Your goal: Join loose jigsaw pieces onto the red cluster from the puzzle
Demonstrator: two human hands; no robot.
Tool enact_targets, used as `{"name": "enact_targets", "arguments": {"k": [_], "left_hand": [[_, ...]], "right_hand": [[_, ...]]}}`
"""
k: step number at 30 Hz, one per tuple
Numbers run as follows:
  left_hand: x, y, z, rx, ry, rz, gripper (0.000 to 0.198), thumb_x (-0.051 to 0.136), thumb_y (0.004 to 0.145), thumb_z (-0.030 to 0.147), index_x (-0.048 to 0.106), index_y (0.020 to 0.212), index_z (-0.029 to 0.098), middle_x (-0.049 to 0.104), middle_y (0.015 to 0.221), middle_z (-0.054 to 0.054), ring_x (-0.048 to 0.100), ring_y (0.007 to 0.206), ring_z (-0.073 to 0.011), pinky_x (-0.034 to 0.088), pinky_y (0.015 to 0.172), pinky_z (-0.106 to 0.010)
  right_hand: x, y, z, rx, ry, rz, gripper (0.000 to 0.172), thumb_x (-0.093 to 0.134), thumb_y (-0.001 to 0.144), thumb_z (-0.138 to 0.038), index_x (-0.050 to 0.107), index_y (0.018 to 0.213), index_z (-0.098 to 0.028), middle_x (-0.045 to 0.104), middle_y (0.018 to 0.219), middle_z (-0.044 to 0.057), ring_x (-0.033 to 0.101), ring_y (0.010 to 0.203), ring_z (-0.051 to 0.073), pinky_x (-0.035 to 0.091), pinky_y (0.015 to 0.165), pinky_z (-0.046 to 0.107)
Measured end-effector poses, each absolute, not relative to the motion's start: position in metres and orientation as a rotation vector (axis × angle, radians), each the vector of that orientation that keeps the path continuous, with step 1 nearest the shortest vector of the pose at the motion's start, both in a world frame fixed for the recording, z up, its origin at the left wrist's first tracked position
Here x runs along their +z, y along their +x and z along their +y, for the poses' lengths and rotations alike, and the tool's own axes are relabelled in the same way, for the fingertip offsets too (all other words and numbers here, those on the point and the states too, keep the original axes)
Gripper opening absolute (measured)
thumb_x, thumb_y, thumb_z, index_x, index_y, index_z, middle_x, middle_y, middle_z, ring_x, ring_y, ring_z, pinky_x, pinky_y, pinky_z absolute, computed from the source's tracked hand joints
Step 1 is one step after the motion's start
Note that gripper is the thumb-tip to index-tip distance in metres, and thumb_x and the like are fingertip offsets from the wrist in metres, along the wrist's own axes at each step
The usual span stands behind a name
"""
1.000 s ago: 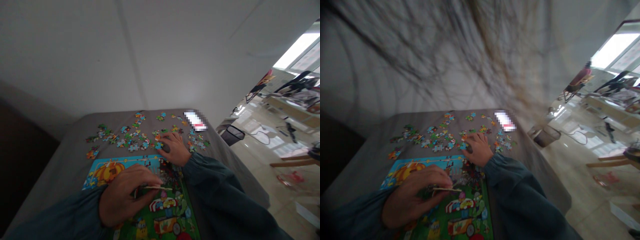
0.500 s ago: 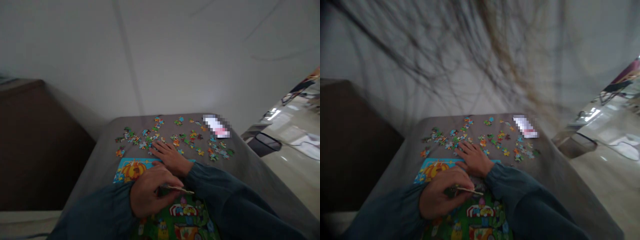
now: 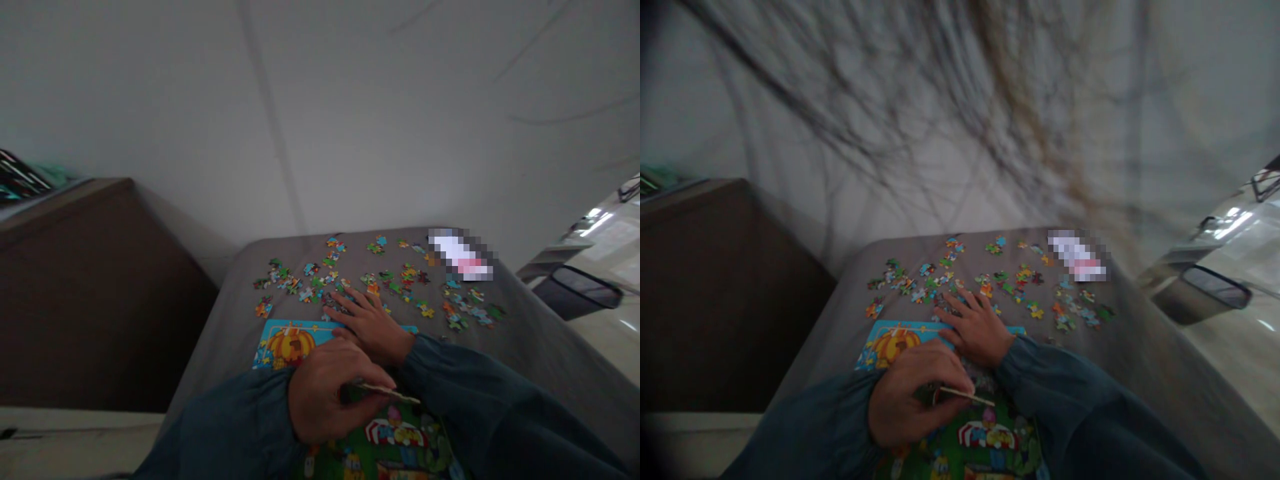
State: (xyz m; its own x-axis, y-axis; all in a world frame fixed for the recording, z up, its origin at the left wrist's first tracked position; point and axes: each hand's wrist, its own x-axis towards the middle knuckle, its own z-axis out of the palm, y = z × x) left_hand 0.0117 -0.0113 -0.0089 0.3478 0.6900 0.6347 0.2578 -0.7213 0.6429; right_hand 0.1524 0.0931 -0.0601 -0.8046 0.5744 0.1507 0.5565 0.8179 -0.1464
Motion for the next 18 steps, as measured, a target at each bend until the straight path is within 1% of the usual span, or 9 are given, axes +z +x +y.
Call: {"name": "enact_targets", "arguments": {"k": [3,7,12,18], "left_hand": [[-0.0072,0.0119,-0.0133,1.290,2.193,0.857,0.009,0.068,0.088,0.017,0.069,0.094,0.023,0.077,0.079,-0.004,0.072,0.072,-0.0202,0.055,0.068,-0.035],[-0.0064,0.0118,-0.0145,1.270,2.229,0.852,0.012,0.064,0.090,0.016,0.067,0.096,0.026,0.078,0.079,-0.004,0.073,0.073,-0.0226,0.056,0.068,-0.039],[-0.0084,0.0113,-0.0130,1.306,2.242,0.840,0.016,0.064,0.089,0.015,0.067,0.098,0.029,0.079,0.082,-0.003,0.074,0.075,-0.0231,0.058,0.070,-0.041],[-0.0082,0.0108,-0.0112,1.312,2.249,0.829,0.014,0.065,0.089,0.018,0.067,0.097,0.029,0.078,0.081,-0.002,0.073,0.075,-0.0226,0.057,0.068,-0.039]], "right_hand": [[-0.0614,0.1528,0.0907,0.117,-0.934,-2.782,0.046,0.045,0.103,-0.043,0.051,0.147,-0.031,0.041,0.160,0.005,0.034,0.148,0.035,0.036,0.114,0.062],[-0.0626,0.1554,0.0882,0.075,-0.981,-2.758,0.047,0.044,0.103,-0.042,0.050,0.148,-0.027,0.042,0.160,0.007,0.035,0.148,0.035,0.035,0.115,0.061],[-0.0627,0.1594,0.0880,0.088,-1.050,-2.762,0.050,0.042,0.104,-0.044,0.048,0.150,-0.026,0.041,0.160,0.007,0.035,0.148,0.036,0.036,0.115,0.059],[-0.0616,0.1612,0.0889,0.112,-1.077,-2.785,0.051,0.042,0.104,-0.044,0.046,0.151,-0.025,0.038,0.162,0.008,0.035,0.148,0.035,0.036,0.116,0.058]]}}
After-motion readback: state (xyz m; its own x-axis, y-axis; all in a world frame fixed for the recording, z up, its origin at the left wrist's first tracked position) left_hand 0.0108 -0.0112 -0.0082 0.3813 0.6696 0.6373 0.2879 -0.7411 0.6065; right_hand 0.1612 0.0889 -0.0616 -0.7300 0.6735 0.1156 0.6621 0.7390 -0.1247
